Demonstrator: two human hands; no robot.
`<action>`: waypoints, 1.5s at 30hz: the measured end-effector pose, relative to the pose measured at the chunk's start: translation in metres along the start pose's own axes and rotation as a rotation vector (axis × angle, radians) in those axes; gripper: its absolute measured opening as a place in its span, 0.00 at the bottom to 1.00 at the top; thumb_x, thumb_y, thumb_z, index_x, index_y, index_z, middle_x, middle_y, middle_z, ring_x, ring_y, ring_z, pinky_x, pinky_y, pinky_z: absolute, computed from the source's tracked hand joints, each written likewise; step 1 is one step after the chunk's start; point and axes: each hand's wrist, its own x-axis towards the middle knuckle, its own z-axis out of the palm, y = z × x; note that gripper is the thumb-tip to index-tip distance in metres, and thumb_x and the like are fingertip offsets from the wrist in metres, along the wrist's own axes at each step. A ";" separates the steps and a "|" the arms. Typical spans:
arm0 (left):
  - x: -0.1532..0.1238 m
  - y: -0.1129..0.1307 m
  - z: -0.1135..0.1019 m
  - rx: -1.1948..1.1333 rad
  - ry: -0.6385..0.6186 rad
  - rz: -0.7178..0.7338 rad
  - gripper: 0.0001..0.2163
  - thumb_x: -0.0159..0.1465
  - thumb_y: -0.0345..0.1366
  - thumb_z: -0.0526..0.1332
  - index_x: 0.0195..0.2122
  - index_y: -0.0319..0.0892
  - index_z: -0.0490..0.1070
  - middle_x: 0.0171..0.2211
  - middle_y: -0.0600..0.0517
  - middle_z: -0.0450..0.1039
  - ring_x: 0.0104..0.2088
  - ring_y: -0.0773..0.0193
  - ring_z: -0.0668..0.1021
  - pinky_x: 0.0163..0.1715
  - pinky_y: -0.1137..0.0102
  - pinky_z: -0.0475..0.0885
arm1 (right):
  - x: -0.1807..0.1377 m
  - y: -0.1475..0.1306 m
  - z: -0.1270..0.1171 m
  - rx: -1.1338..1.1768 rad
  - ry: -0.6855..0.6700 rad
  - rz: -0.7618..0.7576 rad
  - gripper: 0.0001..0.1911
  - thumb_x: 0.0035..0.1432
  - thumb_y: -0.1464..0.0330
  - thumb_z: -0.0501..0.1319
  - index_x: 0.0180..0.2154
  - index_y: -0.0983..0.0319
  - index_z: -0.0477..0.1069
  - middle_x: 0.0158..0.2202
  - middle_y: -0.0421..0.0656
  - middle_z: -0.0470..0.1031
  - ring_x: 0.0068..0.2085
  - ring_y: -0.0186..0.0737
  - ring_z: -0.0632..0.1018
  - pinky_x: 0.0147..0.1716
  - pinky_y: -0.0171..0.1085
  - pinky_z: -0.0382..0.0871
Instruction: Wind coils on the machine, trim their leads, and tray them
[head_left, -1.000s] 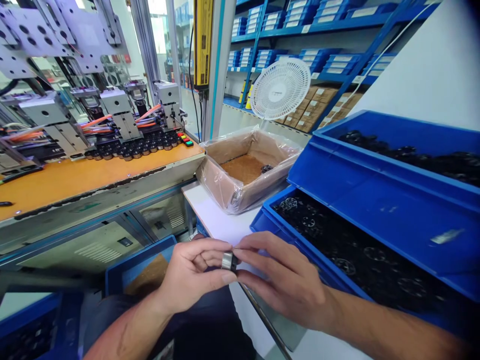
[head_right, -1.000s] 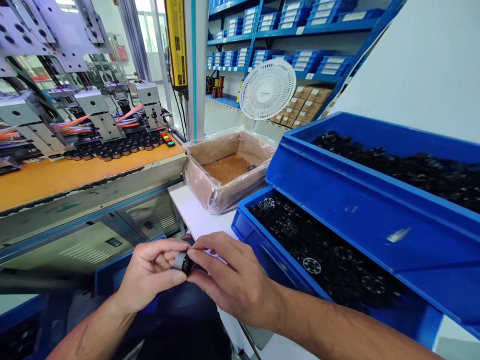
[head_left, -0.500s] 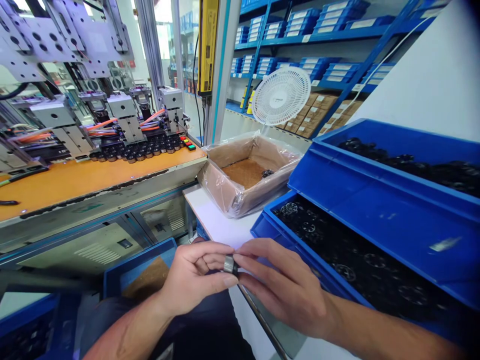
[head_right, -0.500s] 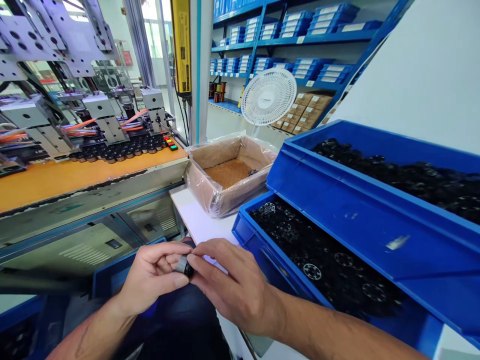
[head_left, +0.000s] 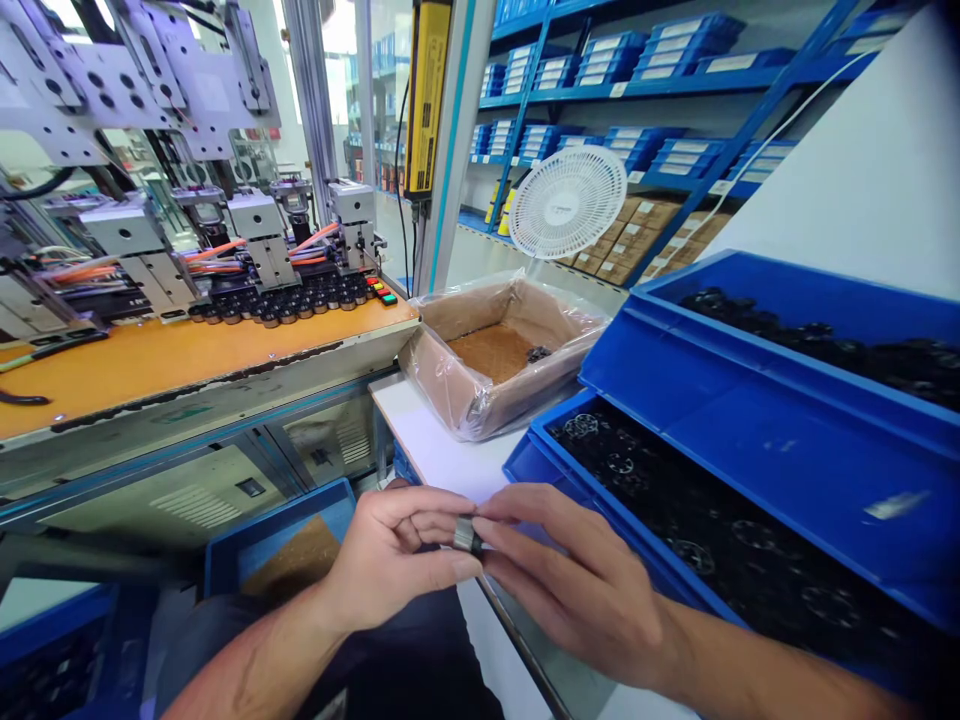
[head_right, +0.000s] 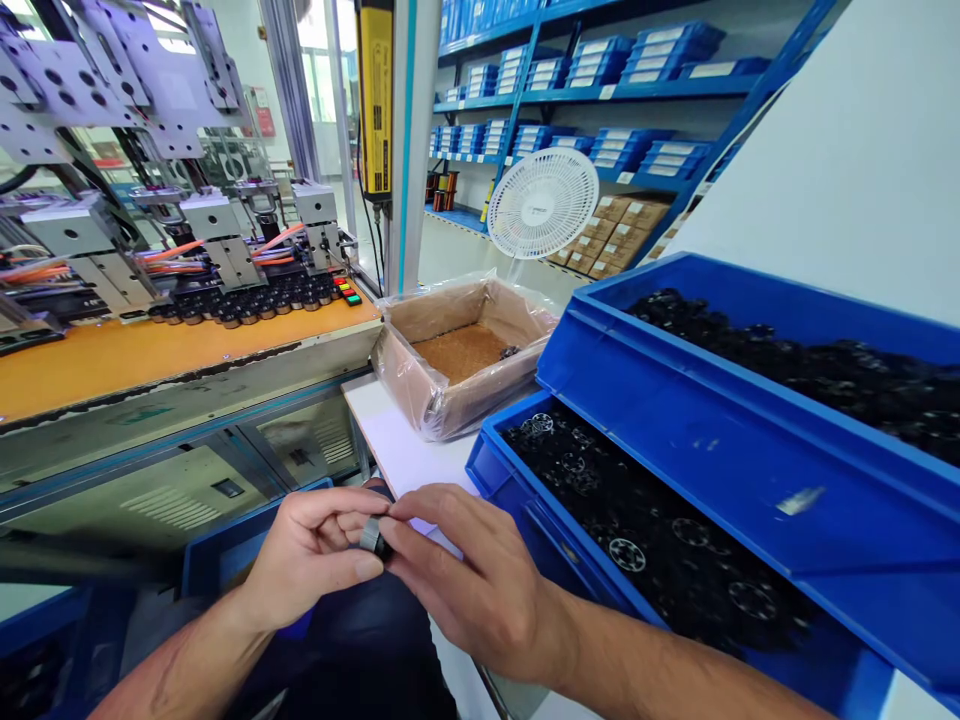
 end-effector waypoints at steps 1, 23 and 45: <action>0.000 0.000 0.000 -0.002 -0.001 0.005 0.17 0.50 0.24 0.73 0.41 0.41 0.80 0.35 0.49 0.84 0.35 0.65 0.84 0.37 0.75 0.79 | 0.000 0.000 0.000 -0.001 0.005 0.002 0.09 0.64 0.75 0.59 0.47 0.66 0.71 0.40 0.50 0.75 0.41 0.41 0.78 0.37 0.38 0.79; 0.001 0.000 0.000 -0.070 -0.055 -0.001 0.17 0.52 0.21 0.71 0.43 0.43 0.80 0.36 0.51 0.84 0.36 0.70 0.83 0.39 0.80 0.77 | -0.001 0.001 0.001 0.003 0.016 -0.037 0.09 0.64 0.75 0.60 0.46 0.69 0.70 0.40 0.51 0.74 0.42 0.41 0.77 0.38 0.40 0.78; -0.003 -0.011 0.011 -0.047 0.025 0.070 0.18 0.49 0.22 0.73 0.40 0.46 0.81 0.38 0.52 0.84 0.38 0.68 0.84 0.40 0.77 0.78 | -0.007 0.005 0.000 -0.173 0.024 -0.172 0.08 0.63 0.74 0.62 0.44 0.72 0.73 0.35 0.49 0.75 0.39 0.42 0.77 0.33 0.40 0.79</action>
